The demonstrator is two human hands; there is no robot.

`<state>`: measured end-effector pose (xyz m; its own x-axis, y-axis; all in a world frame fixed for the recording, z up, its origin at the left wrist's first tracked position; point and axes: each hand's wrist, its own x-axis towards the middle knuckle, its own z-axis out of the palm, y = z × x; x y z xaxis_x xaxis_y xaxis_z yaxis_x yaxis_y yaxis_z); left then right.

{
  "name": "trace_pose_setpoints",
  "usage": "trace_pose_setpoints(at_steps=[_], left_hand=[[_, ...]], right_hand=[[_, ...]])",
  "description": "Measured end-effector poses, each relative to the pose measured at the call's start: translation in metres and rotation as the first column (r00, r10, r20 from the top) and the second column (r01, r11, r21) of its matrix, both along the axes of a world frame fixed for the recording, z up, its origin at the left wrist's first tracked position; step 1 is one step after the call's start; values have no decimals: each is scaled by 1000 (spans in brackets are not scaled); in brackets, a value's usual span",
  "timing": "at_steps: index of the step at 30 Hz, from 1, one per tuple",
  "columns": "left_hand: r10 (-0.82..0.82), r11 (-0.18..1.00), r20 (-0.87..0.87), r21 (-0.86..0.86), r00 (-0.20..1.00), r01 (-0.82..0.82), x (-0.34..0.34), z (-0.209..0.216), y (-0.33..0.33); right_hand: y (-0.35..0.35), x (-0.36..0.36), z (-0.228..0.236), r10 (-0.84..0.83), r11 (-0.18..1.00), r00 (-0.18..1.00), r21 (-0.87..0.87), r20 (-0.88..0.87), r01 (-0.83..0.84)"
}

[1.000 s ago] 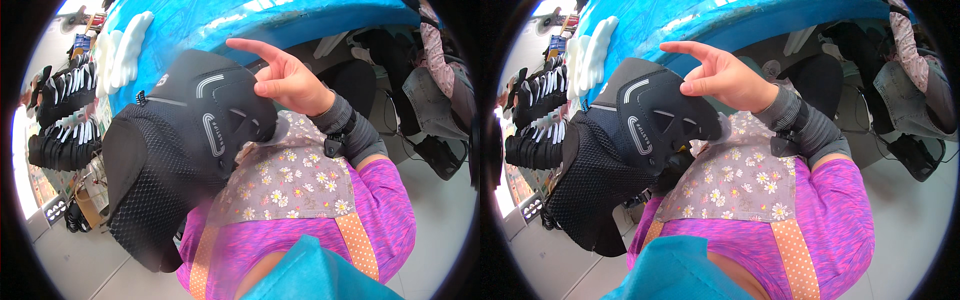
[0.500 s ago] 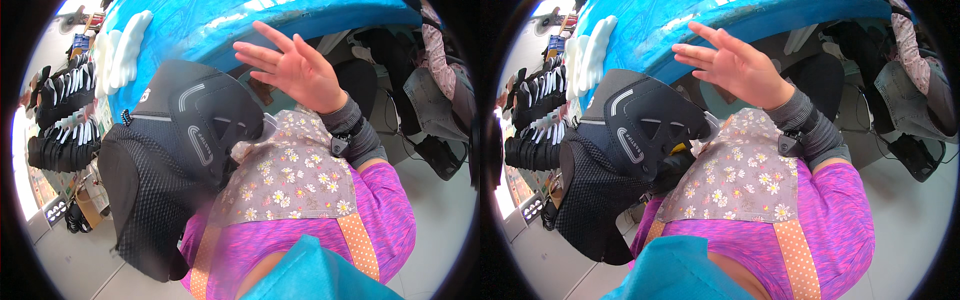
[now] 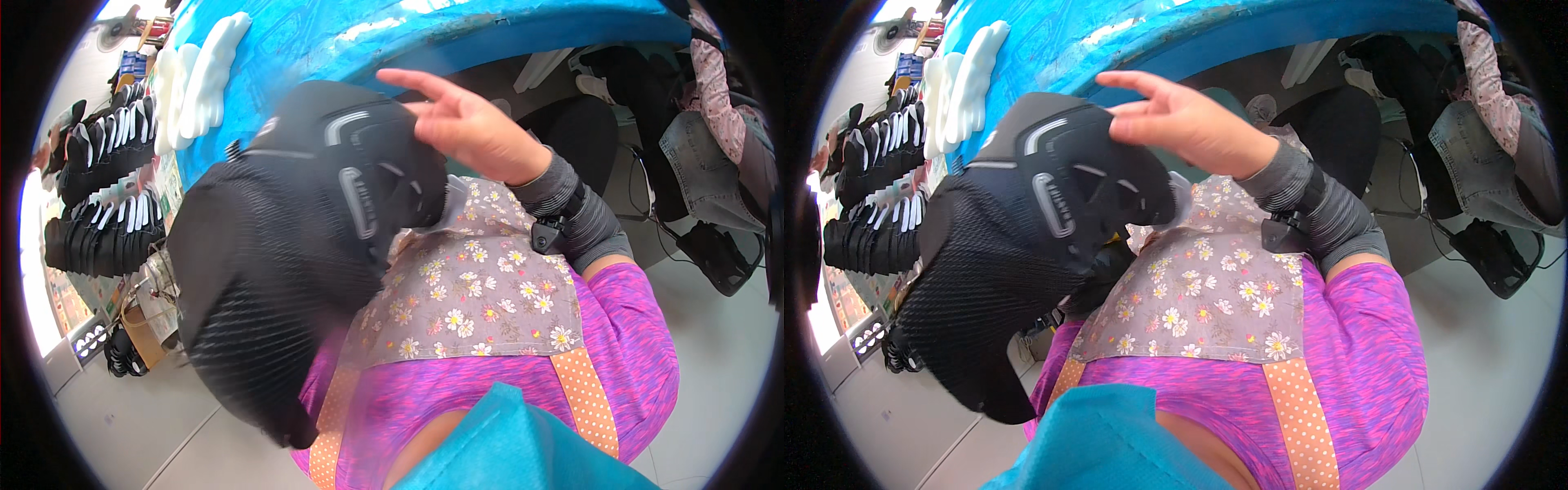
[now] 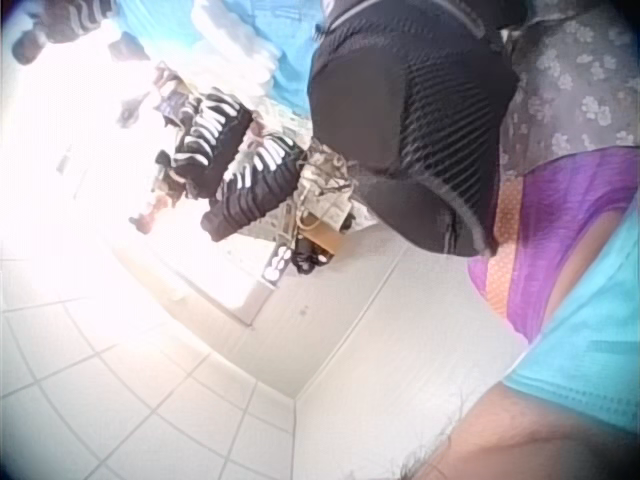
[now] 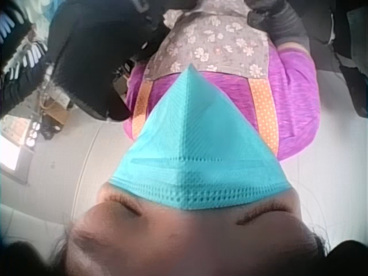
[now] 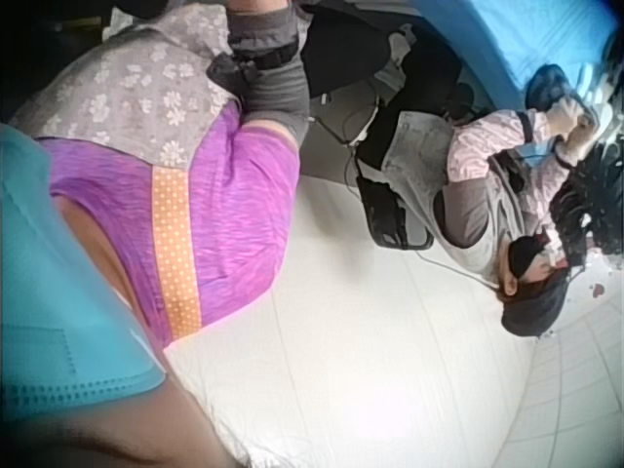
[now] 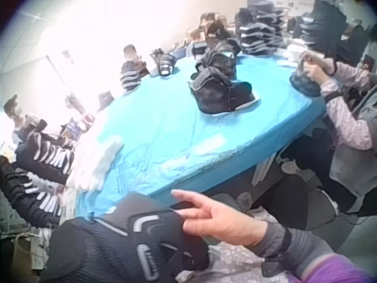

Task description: The person manipulates a black shoe upper, turning it over to check the interior and tongue, then places a white foam insert inside the upper and adjusts its positioning.

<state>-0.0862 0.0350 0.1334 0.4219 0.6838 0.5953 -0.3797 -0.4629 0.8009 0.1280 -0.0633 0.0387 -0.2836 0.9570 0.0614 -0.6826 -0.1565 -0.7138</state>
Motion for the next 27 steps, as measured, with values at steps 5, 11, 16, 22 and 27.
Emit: trace_pose_setpoints(at_steps=[5, 11, 16, 22, 27], left_hand=[[-31, 999, 28, -35, 999, 32, 10, -9, 11], [-3, 999, 37, -37, 999, 5, 8, -10, 8], [7, 999, 35, -33, 999, -6, 9, -14, 8], [-6, 999, 38, -45, 999, 8, 15, -19, 13], [17, 999, 39, -48, 999, -16, 9, -12, 7]], right_hand=[[0, -7, 8, -49, 995, 996, 84, -78, 55], [-5, -5, 12, -20, 997, 999, 81, 49, 16], [-11, -7, 16, -18, 1000, 1000, -10, 3, 18], [-5, 11, 11, -206, 978, 978, 18, -12, 207], [-9, 17, 20, -212, 977, 962, -18, -175, 212]])
